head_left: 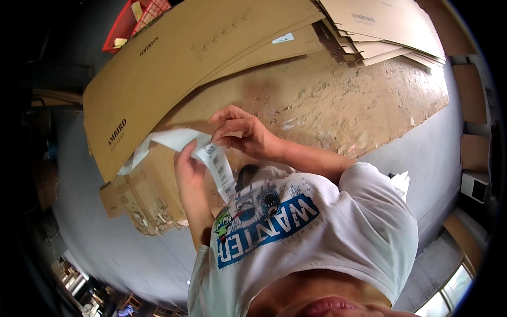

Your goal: The person stands at a workbench and repeatedly applies shipping labels to a stack of flat cardboard boxes. They peel each label from a continuous roll and press it onto the top surface of a box, then move the box to a side pile.

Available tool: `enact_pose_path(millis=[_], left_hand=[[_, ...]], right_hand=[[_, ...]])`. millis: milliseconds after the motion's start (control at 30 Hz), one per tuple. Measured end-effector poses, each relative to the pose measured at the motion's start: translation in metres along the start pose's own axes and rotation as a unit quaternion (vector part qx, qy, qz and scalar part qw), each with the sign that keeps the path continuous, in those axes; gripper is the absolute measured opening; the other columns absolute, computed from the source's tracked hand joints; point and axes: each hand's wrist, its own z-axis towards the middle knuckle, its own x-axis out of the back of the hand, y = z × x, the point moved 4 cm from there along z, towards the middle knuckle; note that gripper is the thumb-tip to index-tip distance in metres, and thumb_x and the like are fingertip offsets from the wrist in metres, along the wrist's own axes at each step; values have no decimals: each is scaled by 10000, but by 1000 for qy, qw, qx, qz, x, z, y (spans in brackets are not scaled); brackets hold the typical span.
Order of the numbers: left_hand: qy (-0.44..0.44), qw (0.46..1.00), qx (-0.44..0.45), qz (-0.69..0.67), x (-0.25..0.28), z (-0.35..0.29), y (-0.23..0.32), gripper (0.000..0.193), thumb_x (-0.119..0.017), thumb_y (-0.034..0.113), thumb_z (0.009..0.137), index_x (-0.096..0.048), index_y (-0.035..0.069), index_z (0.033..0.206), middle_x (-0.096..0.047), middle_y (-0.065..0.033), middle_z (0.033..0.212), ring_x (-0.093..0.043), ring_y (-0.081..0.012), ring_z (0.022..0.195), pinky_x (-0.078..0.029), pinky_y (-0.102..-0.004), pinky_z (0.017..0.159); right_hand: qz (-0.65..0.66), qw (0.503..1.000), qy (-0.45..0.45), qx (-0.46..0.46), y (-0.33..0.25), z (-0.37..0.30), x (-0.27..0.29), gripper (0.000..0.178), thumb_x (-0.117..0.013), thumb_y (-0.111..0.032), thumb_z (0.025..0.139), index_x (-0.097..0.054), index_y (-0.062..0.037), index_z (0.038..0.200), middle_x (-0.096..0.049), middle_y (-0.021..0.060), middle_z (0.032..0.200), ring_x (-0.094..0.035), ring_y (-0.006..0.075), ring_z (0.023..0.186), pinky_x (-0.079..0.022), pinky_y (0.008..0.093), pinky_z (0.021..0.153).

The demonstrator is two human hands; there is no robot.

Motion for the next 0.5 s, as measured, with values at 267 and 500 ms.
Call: enact_pose_path(millis=[267,500], left_hand=[[42,998,-51,-19,25,-3,7,274,-581,35,805,-545,-48,1063,-623,-158,975,-620,-295,925,-515,-409,817],[79,997,-23,8,43,1,-2,285,-577,67,812,-548,-29,1079,-627,-144,992,-624,-282,916,-517,-402,800]], right_hand=[[-239,967,81,-22,-30,106,168,204,-630,-210,866,-634,-44,985,-642,14,800,-553,54,712,-454,218,668],[-412,903,11,-124,26,188,294,165,-702,-151,734,-664,-37,847,-639,70,722,-591,143,689,-474,300,632]])
